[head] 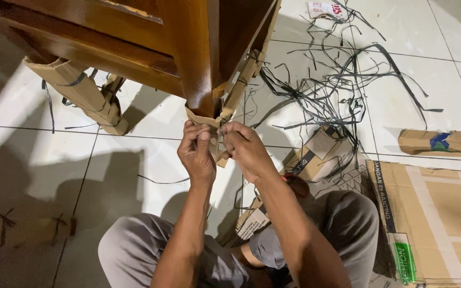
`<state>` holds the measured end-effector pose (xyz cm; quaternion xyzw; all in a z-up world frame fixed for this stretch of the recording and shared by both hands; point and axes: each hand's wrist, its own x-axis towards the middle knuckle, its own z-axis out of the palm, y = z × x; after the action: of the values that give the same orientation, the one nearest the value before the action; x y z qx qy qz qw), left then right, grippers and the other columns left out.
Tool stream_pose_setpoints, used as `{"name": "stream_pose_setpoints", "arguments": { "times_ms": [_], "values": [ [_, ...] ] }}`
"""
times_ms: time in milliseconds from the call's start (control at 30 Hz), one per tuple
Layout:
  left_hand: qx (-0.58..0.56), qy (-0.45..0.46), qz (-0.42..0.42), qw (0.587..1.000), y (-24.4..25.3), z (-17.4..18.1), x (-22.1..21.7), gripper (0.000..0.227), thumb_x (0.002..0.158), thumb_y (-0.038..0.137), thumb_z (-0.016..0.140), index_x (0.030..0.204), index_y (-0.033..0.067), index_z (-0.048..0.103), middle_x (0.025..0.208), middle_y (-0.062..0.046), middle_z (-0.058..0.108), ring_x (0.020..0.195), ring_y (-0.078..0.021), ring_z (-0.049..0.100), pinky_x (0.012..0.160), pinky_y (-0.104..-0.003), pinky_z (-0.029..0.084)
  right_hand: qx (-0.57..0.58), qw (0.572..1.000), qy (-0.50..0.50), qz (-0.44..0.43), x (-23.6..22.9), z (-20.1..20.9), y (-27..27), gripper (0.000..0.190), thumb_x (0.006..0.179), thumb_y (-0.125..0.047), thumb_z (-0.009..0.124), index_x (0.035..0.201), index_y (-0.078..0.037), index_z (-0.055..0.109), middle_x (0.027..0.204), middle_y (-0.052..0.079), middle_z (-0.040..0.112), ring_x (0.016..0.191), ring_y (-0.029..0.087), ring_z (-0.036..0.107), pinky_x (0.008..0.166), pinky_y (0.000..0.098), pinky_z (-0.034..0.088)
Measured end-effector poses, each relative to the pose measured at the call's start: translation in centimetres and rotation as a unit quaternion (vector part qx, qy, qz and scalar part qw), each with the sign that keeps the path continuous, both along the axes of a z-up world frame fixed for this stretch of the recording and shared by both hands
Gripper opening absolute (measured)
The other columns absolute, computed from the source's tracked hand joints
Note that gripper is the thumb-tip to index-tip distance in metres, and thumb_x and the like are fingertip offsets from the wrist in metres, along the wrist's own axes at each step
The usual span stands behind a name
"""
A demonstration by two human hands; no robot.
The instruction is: The person wraps the legs of a wooden chair with cardboard and secures it with black plastic ties and tape.
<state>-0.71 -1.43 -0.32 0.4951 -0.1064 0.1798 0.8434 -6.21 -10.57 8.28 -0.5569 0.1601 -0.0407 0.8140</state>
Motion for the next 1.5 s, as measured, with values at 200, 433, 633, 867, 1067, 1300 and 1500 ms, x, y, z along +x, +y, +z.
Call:
{"name": "stream_pose_setpoints", "arguments": {
  "times_ms": [200,433,633,867,1067,1300,1500],
  "values": [
    [-0.016,0.009,-0.011,1.0,-0.1,-0.9,0.3,0.015,0.094,0.018,0.074,0.093,0.003,0.071,0.097,-0.008,0.064,0.123,-0.0176,0.048,0.119,-0.039,0.029,-0.098,0.994,-0.046,-0.022,0.0,1.5,2.5,0.019,0.097,0.0,0.041,0.094,-0.004,0.059,0.081,0.005,0.048,0.072,0.013,0.043,0.063,0.0266,0.049],
    [-0.024,-0.014,-0.009,1.0,-0.4,-2.0,0.7,0.013,0.093,0.018,0.074,0.092,0.005,0.073,0.098,-0.005,0.064,0.126,-0.0153,0.045,0.121,-0.037,0.025,-0.403,0.907,-0.094,-0.083,-0.7,-0.4,2.8,0.011,0.091,-0.008,0.05,0.087,-0.008,0.061,0.065,0.019,0.062,0.063,0.034,0.065,0.062,0.0435,0.053],
    [0.004,-0.014,-0.005,1.0,-0.4,-2.2,0.6,0.013,0.094,0.018,0.075,0.092,0.0054,0.073,0.097,-0.005,0.064,0.126,-0.0145,0.046,0.121,-0.036,0.025,-0.49,0.849,-0.177,-0.089,-0.7,-0.8,2.3,0.01,0.093,-0.007,0.053,0.088,-0.008,0.061,0.072,0.021,0.065,0.072,0.043,0.069,0.062,0.0457,0.055],
    [0.025,-0.008,0.006,1.0,-0.4,-2.1,0.8,0.011,0.094,0.017,0.075,0.09,0.0069,0.073,0.095,-0.003,0.065,0.126,-0.0136,0.048,0.123,-0.037,0.022,-0.521,0.824,-0.206,-0.082,-0.4,-1.3,1.9,0.01,0.093,-0.006,0.054,0.087,-0.01,0.062,0.067,0.017,0.064,0.065,0.039,0.067,0.058,0.0415,0.054],
    [0.074,0.015,0.03,0.997,-0.1,0.3,-1.2,0.007,0.094,0.013,0.075,0.091,0.0062,0.074,0.094,-0.005,0.068,0.122,-0.0151,0.052,0.122,-0.038,0.026,-0.579,0.786,-0.2,-0.078,-1.2,0.0,2.5,0.006,0.092,-0.003,0.054,0.089,-0.005,0.059,0.065,0.022,0.057,0.06,0.045,0.062,0.052,0.0473,0.049],
    [0.076,0.124,0.04,0.989,0.0,5.4,-4.2,0.009,0.094,0.008,0.075,0.089,0.0018,0.072,0.097,-0.014,0.074,0.11,-0.0215,0.065,0.107,-0.043,0.046,-0.535,0.817,-0.192,-0.1,-2.3,1.0,3.5,0.017,0.094,-0.001,0.051,0.104,-0.004,0.064,0.071,0.018,0.06,0.065,0.042,0.064,0.056,0.0468,0.051],
    [0.019,0.246,-0.003,0.969,-0.4,7.8,-5.3,0.012,0.093,0.013,0.075,0.089,0.0024,0.073,0.111,-0.018,0.075,0.106,-0.0199,0.064,0.097,-0.043,0.052,-0.522,0.824,-0.207,-0.079,-2.7,1.8,2.7,0.017,0.095,-0.001,0.051,0.102,-0.006,0.065,0.075,0.018,0.063,0.071,0.042,0.066,0.061,0.0459,0.053]
  ]
}}
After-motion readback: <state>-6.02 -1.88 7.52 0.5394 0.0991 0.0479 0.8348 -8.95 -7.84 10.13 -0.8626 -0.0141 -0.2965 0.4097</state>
